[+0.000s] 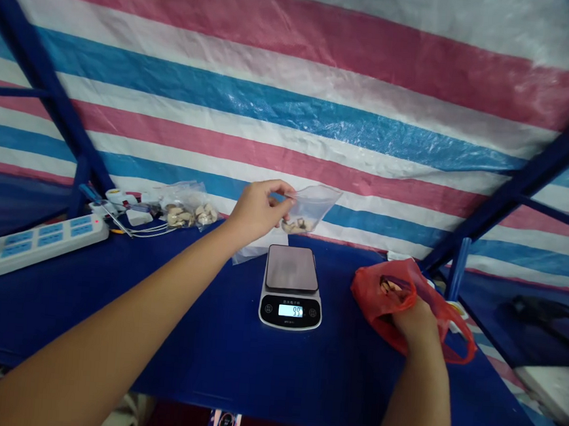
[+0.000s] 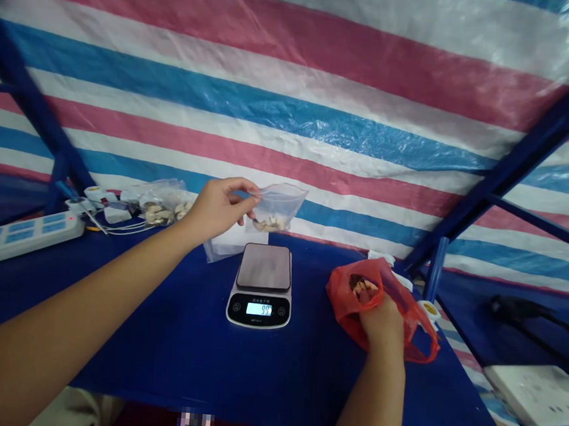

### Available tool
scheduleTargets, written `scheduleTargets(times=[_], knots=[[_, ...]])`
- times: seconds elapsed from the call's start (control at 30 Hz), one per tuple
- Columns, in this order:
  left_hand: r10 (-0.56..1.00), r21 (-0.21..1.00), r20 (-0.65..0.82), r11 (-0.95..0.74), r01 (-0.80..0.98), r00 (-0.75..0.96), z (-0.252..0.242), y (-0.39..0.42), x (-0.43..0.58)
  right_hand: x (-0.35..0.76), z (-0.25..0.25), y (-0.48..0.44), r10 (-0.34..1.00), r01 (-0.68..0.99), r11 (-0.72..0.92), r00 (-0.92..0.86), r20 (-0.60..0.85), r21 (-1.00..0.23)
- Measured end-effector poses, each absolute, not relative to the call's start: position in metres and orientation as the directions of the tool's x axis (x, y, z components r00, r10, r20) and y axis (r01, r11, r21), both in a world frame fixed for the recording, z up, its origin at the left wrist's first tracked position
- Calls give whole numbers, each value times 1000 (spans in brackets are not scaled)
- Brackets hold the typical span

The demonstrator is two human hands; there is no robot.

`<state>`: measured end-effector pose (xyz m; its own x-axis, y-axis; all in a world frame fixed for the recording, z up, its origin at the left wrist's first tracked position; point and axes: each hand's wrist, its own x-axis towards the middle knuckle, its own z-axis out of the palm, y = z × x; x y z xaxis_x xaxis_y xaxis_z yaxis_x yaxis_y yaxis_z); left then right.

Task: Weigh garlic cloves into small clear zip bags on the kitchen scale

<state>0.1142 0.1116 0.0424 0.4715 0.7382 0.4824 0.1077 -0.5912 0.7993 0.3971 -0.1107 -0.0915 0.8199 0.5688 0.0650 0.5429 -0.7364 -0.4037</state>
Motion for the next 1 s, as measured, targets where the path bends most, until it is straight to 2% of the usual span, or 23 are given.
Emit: scheduleTargets(times=[0.13,0.23,0.37,0.47,0.57,0.67,0.77,0.87,0.93,1.0], knots=[[667,719,523,-680,146,530,8,77,91,398,-92,-112,555,527,-739,829,64,-420],[602,670,471,-720,183,645,-38,37,55,402,-95,-114,561,529,-735,826,56,-425],[736,702,383,-624,342,557,-88,-1,6,402,-93,-115,567,530,-737,823,44,-420],[863,765,289,-469,441,415,-107,-2,-14,396,-87,-114,563,518,-735,826,34,-438],[913,817,218,-364,446,346,-113,7,-21,389,-81,-114,572,519,-726,820,22,-451],[901,819,210,-375,434,381,-111,8,-18,387,-77,-116,590,537,-726,807,12,-429],[836,731,321,-517,444,445,-104,-5,-6,388,-75,-118,535,502,-752,844,51,-426],[690,548,468,-717,431,552,-95,-17,21,386,-73,-118,493,465,-769,868,56,-438],[614,432,505,-788,437,607,-90,-16,44,383,-72,-116,512,478,-761,858,45,-440],[596,373,492,-803,465,634,-85,-6,63,381,-72,-114,541,504,-744,840,49,-439]])
